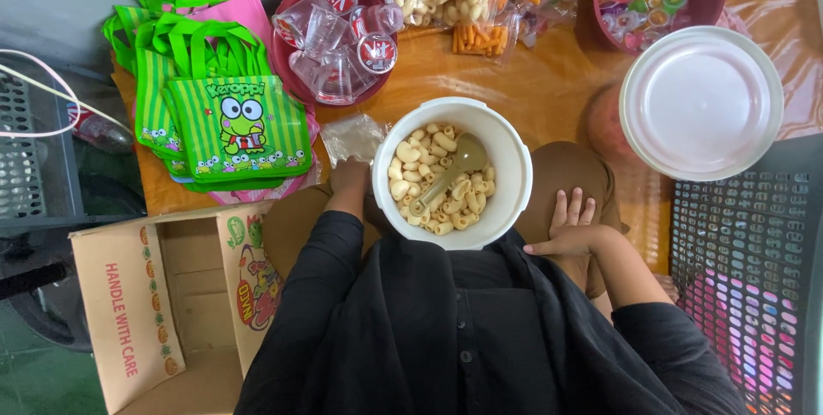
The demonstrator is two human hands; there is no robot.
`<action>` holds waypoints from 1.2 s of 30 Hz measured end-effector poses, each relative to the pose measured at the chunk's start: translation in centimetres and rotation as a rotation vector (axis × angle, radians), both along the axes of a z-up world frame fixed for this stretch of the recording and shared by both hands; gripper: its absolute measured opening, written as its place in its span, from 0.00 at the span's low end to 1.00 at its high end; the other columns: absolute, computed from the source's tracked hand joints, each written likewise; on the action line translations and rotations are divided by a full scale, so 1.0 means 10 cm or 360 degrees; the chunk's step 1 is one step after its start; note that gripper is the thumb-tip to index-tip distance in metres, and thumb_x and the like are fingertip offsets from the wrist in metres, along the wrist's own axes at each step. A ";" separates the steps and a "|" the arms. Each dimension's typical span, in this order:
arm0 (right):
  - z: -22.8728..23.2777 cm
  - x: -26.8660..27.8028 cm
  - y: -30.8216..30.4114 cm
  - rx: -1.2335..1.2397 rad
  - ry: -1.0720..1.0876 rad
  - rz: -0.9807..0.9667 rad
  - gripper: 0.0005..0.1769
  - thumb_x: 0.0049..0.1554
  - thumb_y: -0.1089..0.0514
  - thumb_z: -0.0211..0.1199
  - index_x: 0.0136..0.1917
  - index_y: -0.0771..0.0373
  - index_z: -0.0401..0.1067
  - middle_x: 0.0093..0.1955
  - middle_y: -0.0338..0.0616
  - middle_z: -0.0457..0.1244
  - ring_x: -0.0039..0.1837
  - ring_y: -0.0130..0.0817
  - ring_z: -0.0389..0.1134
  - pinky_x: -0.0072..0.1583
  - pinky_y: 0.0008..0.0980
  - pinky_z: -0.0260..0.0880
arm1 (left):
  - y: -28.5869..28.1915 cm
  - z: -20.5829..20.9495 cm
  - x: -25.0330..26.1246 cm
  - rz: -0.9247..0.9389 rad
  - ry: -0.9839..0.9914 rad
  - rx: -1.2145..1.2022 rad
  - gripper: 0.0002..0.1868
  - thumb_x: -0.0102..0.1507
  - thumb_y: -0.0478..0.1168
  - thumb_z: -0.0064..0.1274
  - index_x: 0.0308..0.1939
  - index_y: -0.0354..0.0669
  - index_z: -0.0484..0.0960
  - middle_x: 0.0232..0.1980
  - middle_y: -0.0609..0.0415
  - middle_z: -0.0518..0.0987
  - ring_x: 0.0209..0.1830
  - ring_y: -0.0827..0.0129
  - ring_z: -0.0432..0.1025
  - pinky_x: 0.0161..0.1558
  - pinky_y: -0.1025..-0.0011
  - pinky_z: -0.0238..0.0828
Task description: The person scoops snack items from a white bowl into a clear plastic bag using a green spoon, then handles the bag by hand.
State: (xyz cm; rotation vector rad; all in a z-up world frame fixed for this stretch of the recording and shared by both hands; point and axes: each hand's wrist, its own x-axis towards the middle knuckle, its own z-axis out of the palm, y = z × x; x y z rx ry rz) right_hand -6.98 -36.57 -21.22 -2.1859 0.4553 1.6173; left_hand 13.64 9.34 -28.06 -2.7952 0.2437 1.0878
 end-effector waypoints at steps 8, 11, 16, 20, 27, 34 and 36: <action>0.03 0.02 0.03 0.0000 -0.0016 0.0001 0.95 0.41 0.10 0.68 0.78 0.60 -0.03 0.78 0.59 -0.03 0.75 0.69 -0.05 0.76 0.65 0.10 | 0.12 0.36 0.09 0.0932 -0.0236 -0.0484 0.14 0.69 0.32 0.45 0.58 0.38 0.73 0.56 0.40 0.78 0.61 0.44 0.73 0.59 0.48 0.74; -0.03 0.01 0.01 -0.0012 -0.0024 0.0019 0.96 0.40 0.09 0.68 0.78 0.60 -0.02 0.78 0.59 -0.03 0.75 0.69 -0.04 0.76 0.65 0.10 | 0.22 0.38 0.09 0.1359 -0.0641 -0.0858 0.10 0.70 0.31 0.41 0.55 0.35 0.69 0.53 0.35 0.78 0.59 0.39 0.73 0.60 0.46 0.70; 0.02 0.01 0.02 -0.0009 -0.0058 0.0006 0.94 0.42 0.11 0.68 0.79 0.60 -0.01 0.79 0.61 -0.02 0.75 0.71 -0.04 0.75 0.67 0.09 | 0.48 0.05 0.08 0.1841 -0.1011 -0.1450 0.13 0.68 0.37 0.45 0.57 0.47 0.73 0.33 0.49 0.81 0.32 0.64 0.79 0.42 0.70 0.76; 0.35 0.16 0.14 -0.0014 -0.0233 -0.0029 0.90 0.40 0.10 0.68 0.81 0.52 0.05 0.81 0.58 0.01 0.76 0.72 -0.01 0.74 0.73 0.15 | 0.42 0.61 -0.16 0.1910 -0.0857 -0.1910 0.32 0.65 0.41 0.62 0.68 0.39 0.64 0.44 0.46 0.74 0.37 0.68 0.76 0.43 0.70 0.78; 1.72 0.80 0.60 -0.0210 -0.1319 -0.0124 0.27 0.59 0.35 0.58 0.67 0.45 0.72 0.58 0.51 0.71 0.61 0.57 0.71 0.60 0.56 0.70 | 0.34 1.97 -0.69 0.1690 -0.0929 -0.1987 0.11 0.72 0.40 0.51 0.53 0.38 0.83 0.52 0.42 0.83 0.55 0.55 0.78 0.56 0.57 0.76; 2.63 0.90 1.58 0.1014 -0.2288 -0.0217 0.09 0.54 0.57 0.70 0.49 0.48 0.78 0.47 0.31 0.73 0.46 0.32 0.74 0.51 0.32 0.73 | -0.04 2.60 -1.03 0.1236 -0.0880 -0.2054 0.13 0.55 0.41 0.73 0.27 0.48 0.81 0.23 0.62 0.75 0.25 0.81 0.64 0.30 0.82 0.63; 2.84 0.91 1.88 0.1618 -0.2616 0.0290 0.11 0.59 0.65 0.64 0.36 0.57 0.70 0.55 0.42 0.73 0.50 0.44 0.75 0.50 0.37 0.75 | -0.14 2.55 -1.06 0.0679 -0.0952 -0.1987 0.16 0.48 0.39 0.77 0.24 0.45 0.80 0.21 0.54 0.75 0.20 0.70 0.69 0.26 0.77 0.65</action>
